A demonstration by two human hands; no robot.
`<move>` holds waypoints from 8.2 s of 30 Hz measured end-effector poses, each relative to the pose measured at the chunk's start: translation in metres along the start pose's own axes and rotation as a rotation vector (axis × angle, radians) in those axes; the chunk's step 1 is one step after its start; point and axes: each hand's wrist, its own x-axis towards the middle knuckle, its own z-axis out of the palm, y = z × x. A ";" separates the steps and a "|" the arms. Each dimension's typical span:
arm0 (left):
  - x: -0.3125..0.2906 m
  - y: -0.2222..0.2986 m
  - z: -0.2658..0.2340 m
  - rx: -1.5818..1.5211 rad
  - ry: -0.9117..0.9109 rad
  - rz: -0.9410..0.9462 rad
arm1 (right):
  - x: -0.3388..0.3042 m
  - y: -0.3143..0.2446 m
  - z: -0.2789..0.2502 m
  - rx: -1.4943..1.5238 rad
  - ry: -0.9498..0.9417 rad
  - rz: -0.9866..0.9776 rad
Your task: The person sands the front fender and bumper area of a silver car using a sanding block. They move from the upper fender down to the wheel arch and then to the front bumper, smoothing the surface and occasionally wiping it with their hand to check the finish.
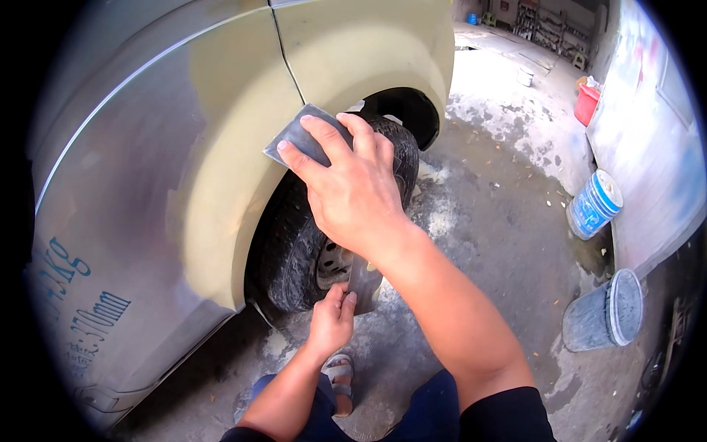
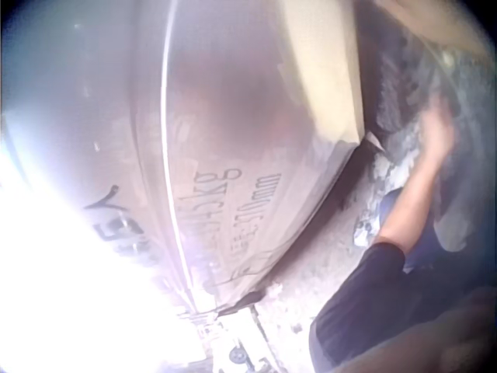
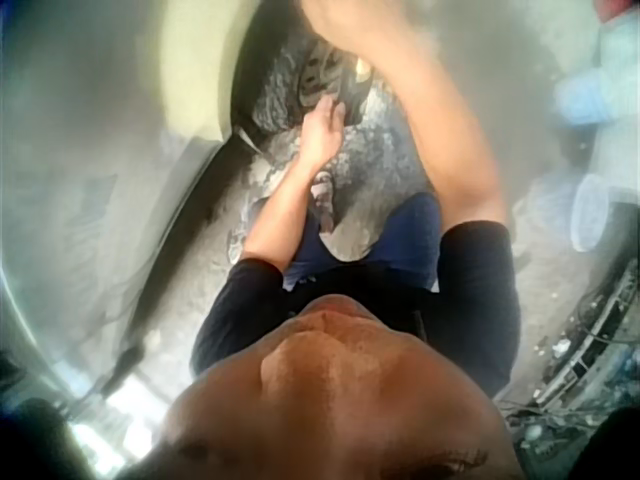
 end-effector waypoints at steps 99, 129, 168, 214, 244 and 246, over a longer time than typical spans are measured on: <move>0.005 -0.018 0.003 0.220 -0.060 0.209 | -0.045 -0.002 0.031 0.060 -0.015 0.010; -0.001 -0.012 -0.006 0.367 -0.206 0.139 | -0.053 -0.029 0.032 0.151 0.035 0.191; -0.009 -0.018 -0.005 0.427 -0.262 0.138 | -0.014 -0.030 -0.003 0.108 -0.079 0.393; 0.009 -0.023 -0.008 -0.373 0.115 0.023 | -0.033 -0.054 0.000 0.192 -0.154 0.281; 0.008 -0.022 -0.007 -0.537 0.138 -0.036 | -0.042 -0.052 0.018 0.287 -0.155 0.342; 0.008 -0.017 -0.006 -0.604 0.117 -0.079 | -0.053 -0.047 0.009 0.281 -0.157 0.291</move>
